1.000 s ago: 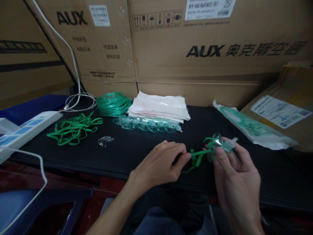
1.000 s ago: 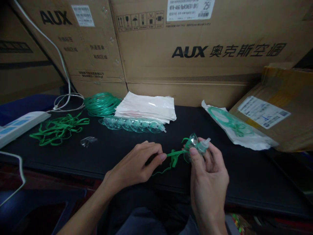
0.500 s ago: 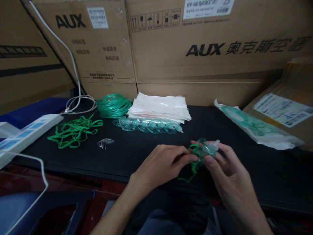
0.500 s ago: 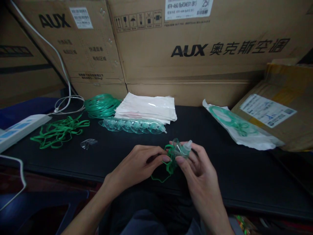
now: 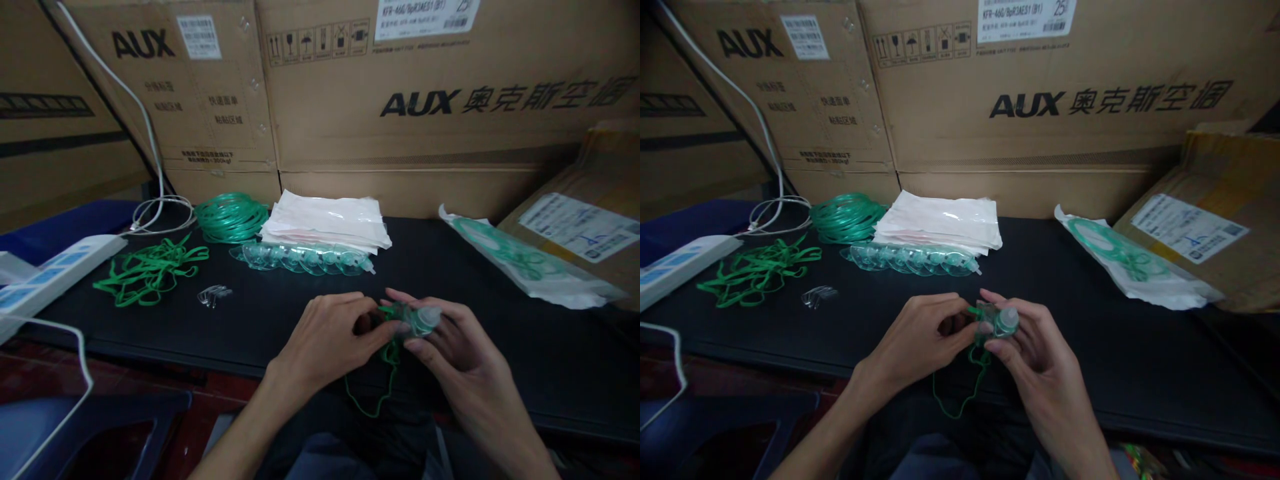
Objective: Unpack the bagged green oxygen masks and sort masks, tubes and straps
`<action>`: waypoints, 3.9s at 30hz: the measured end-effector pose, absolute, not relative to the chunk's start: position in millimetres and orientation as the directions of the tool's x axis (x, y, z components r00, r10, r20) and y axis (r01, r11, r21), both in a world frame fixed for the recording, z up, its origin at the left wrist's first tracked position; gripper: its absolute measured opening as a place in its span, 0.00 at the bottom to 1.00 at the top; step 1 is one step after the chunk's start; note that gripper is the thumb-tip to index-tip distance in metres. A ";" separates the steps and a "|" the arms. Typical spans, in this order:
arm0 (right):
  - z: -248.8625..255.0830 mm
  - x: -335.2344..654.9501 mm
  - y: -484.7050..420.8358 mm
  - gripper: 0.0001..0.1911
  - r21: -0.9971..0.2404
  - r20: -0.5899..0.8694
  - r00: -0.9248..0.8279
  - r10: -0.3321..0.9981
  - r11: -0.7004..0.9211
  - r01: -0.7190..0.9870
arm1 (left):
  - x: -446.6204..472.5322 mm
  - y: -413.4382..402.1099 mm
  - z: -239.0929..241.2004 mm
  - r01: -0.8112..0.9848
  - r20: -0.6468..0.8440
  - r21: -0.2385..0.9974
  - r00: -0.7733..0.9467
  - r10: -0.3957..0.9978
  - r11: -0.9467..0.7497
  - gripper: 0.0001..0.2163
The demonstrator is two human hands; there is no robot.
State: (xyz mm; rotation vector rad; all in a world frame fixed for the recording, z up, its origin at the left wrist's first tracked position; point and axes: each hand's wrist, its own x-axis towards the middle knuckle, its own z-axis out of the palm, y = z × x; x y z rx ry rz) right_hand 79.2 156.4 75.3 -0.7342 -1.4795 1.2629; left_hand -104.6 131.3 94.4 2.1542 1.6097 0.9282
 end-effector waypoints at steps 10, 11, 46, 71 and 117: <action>66.7 74.7 154.1 0.14 -0.939 0.343 -0.124 0.931 0.339 -0.059 | -105.1 132.2 93.6 0.779 0.330 0.511 0.212 0.920 -0.363 0.11; 66.0 74.8 154.0 0.15 -0.940 0.341 -0.095 0.935 0.338 -0.047 | -104.9 131.8 93.9 0.773 0.329 0.512 0.228 0.916 -0.376 0.10; 70.9 82.0 155.0 0.14 -0.951 0.305 -0.236 0.923 0.284 -0.119 | -105.4 127.7 99.7 0.736 0.323 0.581 0.183 0.928 -0.347 0.17; 70.1 81.5 152.5 0.15 -0.953 0.298 -0.146 0.943 0.285 -0.100 | -105.0 127.2 100.3 0.668 0.335 0.626 0.235 0.912 -0.402 0.07; 73.4 95.3 155.0 0.15 -0.884 -0.051 -0.189 0.981 -0.132 -0.448 | -110.8 129.8 95.5 0.428 0.234 0.837 0.283 0.930 -0.341 0.05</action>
